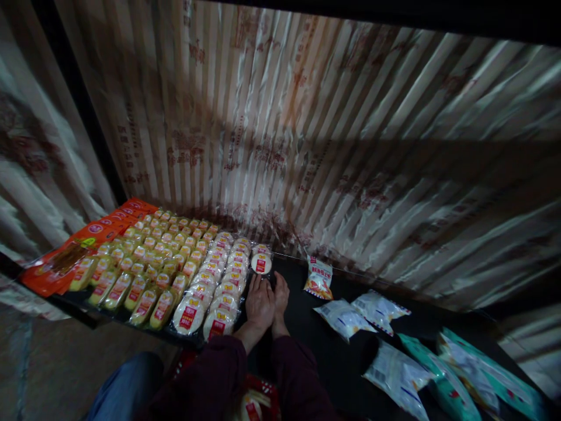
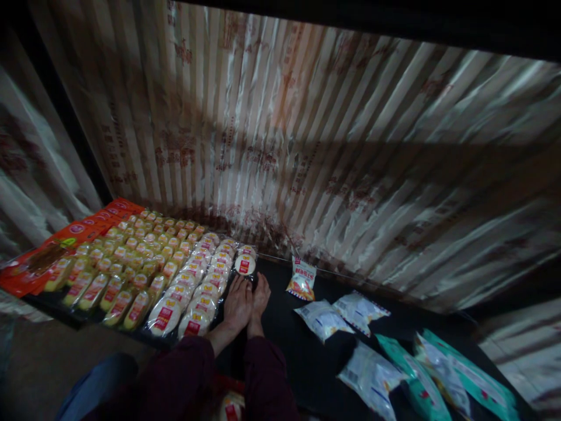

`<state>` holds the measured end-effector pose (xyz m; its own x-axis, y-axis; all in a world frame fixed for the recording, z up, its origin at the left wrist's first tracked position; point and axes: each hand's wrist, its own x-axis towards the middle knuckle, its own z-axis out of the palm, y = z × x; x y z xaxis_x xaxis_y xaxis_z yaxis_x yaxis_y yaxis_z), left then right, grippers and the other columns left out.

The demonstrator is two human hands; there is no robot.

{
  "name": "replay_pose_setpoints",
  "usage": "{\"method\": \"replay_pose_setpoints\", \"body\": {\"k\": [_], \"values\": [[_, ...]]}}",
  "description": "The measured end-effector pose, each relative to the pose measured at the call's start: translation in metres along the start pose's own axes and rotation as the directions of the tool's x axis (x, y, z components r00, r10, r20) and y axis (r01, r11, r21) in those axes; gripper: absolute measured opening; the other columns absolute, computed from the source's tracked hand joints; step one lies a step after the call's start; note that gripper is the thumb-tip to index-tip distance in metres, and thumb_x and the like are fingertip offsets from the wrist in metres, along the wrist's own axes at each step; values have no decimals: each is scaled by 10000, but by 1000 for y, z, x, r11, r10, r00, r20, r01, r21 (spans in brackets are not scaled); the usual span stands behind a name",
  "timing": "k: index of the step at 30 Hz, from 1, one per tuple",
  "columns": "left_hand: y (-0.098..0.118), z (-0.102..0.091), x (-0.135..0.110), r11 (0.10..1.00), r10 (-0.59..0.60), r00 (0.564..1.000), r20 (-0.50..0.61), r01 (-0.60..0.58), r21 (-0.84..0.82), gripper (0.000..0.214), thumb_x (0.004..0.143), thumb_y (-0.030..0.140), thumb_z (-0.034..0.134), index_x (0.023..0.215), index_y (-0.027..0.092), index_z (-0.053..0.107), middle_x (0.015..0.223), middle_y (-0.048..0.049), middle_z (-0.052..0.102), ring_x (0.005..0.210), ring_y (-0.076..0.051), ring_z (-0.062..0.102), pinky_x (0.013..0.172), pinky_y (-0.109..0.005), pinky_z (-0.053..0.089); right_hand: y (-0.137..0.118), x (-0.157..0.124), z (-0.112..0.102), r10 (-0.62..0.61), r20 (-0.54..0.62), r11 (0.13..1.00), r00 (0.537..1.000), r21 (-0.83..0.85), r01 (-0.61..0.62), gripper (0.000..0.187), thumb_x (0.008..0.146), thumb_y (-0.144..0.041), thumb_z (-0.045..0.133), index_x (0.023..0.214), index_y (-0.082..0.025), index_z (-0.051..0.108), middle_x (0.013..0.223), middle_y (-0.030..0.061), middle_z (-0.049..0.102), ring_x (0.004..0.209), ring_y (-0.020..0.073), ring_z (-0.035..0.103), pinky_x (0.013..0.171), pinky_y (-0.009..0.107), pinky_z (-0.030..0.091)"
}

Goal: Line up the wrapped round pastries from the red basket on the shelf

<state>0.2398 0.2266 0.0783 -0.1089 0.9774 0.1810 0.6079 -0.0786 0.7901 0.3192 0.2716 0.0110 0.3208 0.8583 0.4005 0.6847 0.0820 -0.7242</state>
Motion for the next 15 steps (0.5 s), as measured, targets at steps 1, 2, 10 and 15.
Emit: {"method": "replay_pose_setpoints", "body": {"k": [1, 2, 10, 15], "values": [[1, -1, -4, 1000, -8, 1000, 11, 8, 12, 421, 888, 208, 305, 1109, 110, 650, 1310, -154, 575, 1340, -266, 406, 1148, -458, 308, 1, -4, -2, 13, -3, 1000, 1000, 6, -13, 502, 728, -358, 401, 1127, -126, 599, 1179, 169, 617, 1113, 271, 542, 969, 439, 409], [3, -2, -9, 1000, -18, 1000, 22, 17, 21, 412, 891, 209, 307, 1084, 117, 659, 1281, -155, 594, 1317, -268, 434, 1141, -458, 319, 1, -8, -5, 22, 0, 1000, 1000, 15, -22, 493, 719, -351, 402, 1108, -130, 610, 1163, 164, 626, 1097, 268, 552, 970, 440, 413], [6, -20, -52, 998, 42, 993, 114, -45, 31, 368, 861, 125, 336, 971, 131, 687, 1030, -139, 693, 1131, -229, 584, 1115, -402, 355, -16, -56, -39, 83, 101, 986, 991, 139, -96, 344, 656, -261, 464, 890, -188, 706, 1039, 94, 667, 978, 212, 595, 901, 362, 478], [-8, -31, -81, 999, 35, 992, 122, -32, -23, 341, 860, 138, 364, 998, 115, 676, 1107, -132, 677, 1160, -214, 560, 1082, -380, 394, -37, -89, -54, 161, 135, 950, 978, 249, -190, 274, 675, -233, 473, 798, -193, 714, 971, 56, 672, 946, 181, 585, 892, 316, 464]]}}
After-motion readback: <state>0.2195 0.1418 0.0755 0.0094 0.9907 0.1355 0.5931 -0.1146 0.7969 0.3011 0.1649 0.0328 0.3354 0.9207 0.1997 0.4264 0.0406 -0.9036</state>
